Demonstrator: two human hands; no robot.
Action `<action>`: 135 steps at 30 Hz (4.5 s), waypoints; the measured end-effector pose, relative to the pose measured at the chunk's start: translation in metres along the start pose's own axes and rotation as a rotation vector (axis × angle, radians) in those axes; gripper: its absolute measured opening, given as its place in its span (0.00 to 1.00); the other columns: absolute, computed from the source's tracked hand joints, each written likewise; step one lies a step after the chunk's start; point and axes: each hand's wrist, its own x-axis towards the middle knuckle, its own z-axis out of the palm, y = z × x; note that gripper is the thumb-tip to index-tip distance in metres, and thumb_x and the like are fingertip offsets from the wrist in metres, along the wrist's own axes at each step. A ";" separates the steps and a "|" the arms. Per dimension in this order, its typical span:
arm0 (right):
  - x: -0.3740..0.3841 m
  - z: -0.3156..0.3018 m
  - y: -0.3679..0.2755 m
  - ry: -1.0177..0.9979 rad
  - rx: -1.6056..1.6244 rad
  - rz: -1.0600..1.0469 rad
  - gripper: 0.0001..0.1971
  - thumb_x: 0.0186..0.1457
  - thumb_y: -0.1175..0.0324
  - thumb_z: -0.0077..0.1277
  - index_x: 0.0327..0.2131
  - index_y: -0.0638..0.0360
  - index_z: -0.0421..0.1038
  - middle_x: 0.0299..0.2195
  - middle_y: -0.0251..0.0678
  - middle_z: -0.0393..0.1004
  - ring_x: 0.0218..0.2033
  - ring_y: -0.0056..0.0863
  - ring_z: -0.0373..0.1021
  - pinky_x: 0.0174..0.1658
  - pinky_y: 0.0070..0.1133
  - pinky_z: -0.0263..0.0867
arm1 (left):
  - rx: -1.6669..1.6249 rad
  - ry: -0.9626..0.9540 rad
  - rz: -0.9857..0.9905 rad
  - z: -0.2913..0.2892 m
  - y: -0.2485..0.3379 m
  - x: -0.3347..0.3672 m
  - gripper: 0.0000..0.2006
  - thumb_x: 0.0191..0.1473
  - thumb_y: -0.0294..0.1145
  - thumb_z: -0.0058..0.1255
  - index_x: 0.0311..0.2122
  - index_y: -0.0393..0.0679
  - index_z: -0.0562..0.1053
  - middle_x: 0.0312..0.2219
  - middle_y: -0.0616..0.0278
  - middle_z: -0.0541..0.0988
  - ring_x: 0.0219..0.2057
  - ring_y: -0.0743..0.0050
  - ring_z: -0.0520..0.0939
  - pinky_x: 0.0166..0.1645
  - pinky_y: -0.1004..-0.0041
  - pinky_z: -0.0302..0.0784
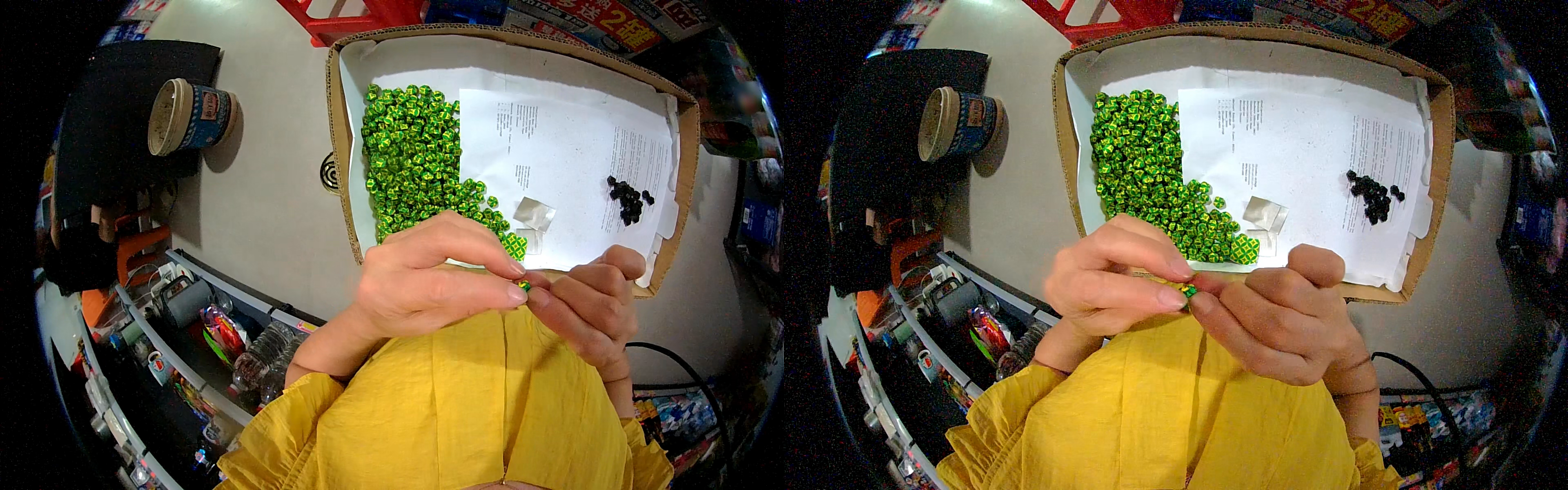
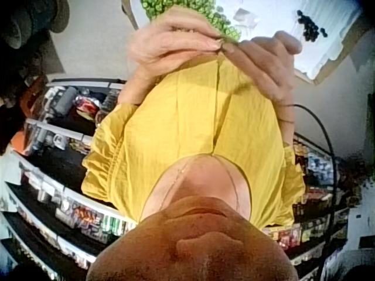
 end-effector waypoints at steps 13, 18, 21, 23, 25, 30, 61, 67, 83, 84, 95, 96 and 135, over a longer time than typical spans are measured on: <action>-0.002 0.001 0.005 -0.028 0.059 -0.005 0.20 0.30 0.75 0.57 0.35 0.52 0.72 0.30 0.24 0.70 0.25 0.16 0.65 0.31 0.19 0.52 | -0.010 0.065 0.054 0.004 -0.009 -0.008 0.09 0.35 0.21 0.58 0.28 0.39 0.75 0.29 0.57 0.76 0.28 0.65 0.76 0.31 0.73 0.72; -0.001 -0.003 -0.001 -0.022 -0.024 -0.043 0.19 0.31 0.75 0.59 0.33 0.50 0.71 0.29 0.20 0.67 0.25 0.15 0.63 0.31 0.19 0.51 | 0.223 0.008 0.153 0.000 0.000 0.003 0.05 0.40 0.23 0.57 0.25 0.43 0.73 0.27 0.57 0.76 0.29 0.66 0.75 0.31 0.73 0.72; -0.003 -0.003 0.004 0.008 -0.056 -0.081 0.19 0.31 0.76 0.61 0.32 0.50 0.72 0.27 0.19 0.65 0.24 0.15 0.62 0.29 0.18 0.49 | 0.191 -0.029 0.127 0.003 0.005 0.003 0.06 0.39 0.22 0.58 0.24 0.43 0.73 0.27 0.58 0.75 0.28 0.66 0.74 0.31 0.73 0.72; -0.004 -0.001 0.006 0.043 -0.063 -0.156 0.19 0.29 0.77 0.61 0.33 0.52 0.73 0.27 0.20 0.66 0.23 0.13 0.63 0.26 0.16 0.48 | 0.131 -0.007 0.063 0.008 0.005 -0.001 0.07 0.39 0.22 0.59 0.24 0.43 0.72 0.27 0.57 0.75 0.28 0.66 0.74 0.31 0.73 0.71; -0.002 0.000 0.003 0.060 -0.034 -0.171 0.20 0.30 0.78 0.62 0.33 0.52 0.73 0.26 0.20 0.65 0.23 0.12 0.62 0.24 0.15 0.47 | -0.245 0.074 -0.121 0.011 0.000 -0.009 0.07 0.39 0.21 0.59 0.23 0.43 0.71 0.27 0.58 0.75 0.27 0.66 0.74 0.30 0.72 0.70; -0.003 -0.003 0.001 0.016 -0.038 -0.146 0.18 0.32 0.76 0.61 0.32 0.51 0.71 0.26 0.19 0.65 0.24 0.15 0.61 0.27 0.16 0.49 | -0.472 0.091 -0.227 0.014 -0.001 -0.008 0.08 0.38 0.21 0.60 0.24 0.43 0.71 0.25 0.57 0.74 0.28 0.66 0.73 0.31 0.72 0.69; -0.002 0.029 0.004 0.125 1.184 1.014 0.04 0.44 0.82 0.52 0.26 0.67 0.70 0.23 0.30 0.68 0.24 0.13 0.61 0.29 0.11 0.57 | -0.212 0.178 -0.190 0.015 -0.026 -0.009 0.08 0.37 0.18 0.59 0.27 0.37 0.74 0.26 0.62 0.72 0.30 0.72 0.71 0.35 0.74 0.66; -0.008 0.020 0.017 -0.087 0.545 0.772 0.06 0.43 0.79 0.53 0.28 0.63 0.72 0.23 0.34 0.70 0.22 0.18 0.66 0.24 0.13 0.60 | -0.440 0.296 -0.370 0.007 -0.030 -0.016 0.09 0.43 0.18 0.52 0.33 0.36 0.69 0.30 0.53 0.72 0.30 0.71 0.74 0.36 0.74 0.71; -0.011 0.022 0.006 0.084 0.491 0.612 0.10 0.39 0.80 0.57 0.29 0.60 0.72 0.22 0.34 0.70 0.20 0.21 0.64 0.23 0.16 0.59 | -0.969 0.330 -0.570 0.019 -0.029 -0.027 0.07 0.46 0.18 0.51 0.33 0.36 0.69 0.32 0.50 0.75 0.32 0.67 0.78 0.37 0.71 0.77; -0.005 0.023 0.004 0.088 0.490 0.613 0.10 0.39 0.80 0.57 0.29 0.60 0.72 0.22 0.34 0.70 0.20 0.21 0.64 0.23 0.16 0.59 | -0.939 0.352 -0.568 0.021 -0.028 -0.027 0.08 0.45 0.18 0.52 0.33 0.37 0.69 0.31 0.52 0.75 0.33 0.69 0.77 0.37 0.73 0.76; -0.011 0.018 0.030 -0.012 0.745 0.828 0.02 0.45 0.78 0.52 0.25 0.64 0.73 0.22 0.31 0.71 0.23 0.17 0.66 0.26 0.14 0.62 | -0.742 0.274 -0.635 0.007 -0.033 -0.022 0.08 0.42 0.14 0.54 0.30 0.36 0.71 0.31 0.58 0.75 0.32 0.76 0.75 0.37 0.78 0.72; -0.018 0.017 0.040 -0.041 0.472 0.791 0.02 0.45 0.80 0.51 0.25 0.65 0.73 0.23 0.33 0.72 0.25 0.17 0.68 0.28 0.14 0.62 | -0.571 0.297 -0.639 0.002 -0.034 -0.020 0.07 0.43 0.18 0.53 0.30 0.37 0.70 0.30 0.56 0.74 0.33 0.74 0.75 0.36 0.76 0.72; -0.056 0.011 0.065 -0.204 0.493 1.067 0.05 0.50 0.74 0.46 0.31 0.66 0.69 0.21 0.32 0.71 0.22 0.14 0.65 0.25 0.13 0.59 | 0.229 0.025 -0.504 0.060 -0.062 -0.003 0.10 0.41 0.23 0.56 0.32 0.38 0.71 0.28 0.61 0.75 0.28 0.74 0.75 0.32 0.77 0.70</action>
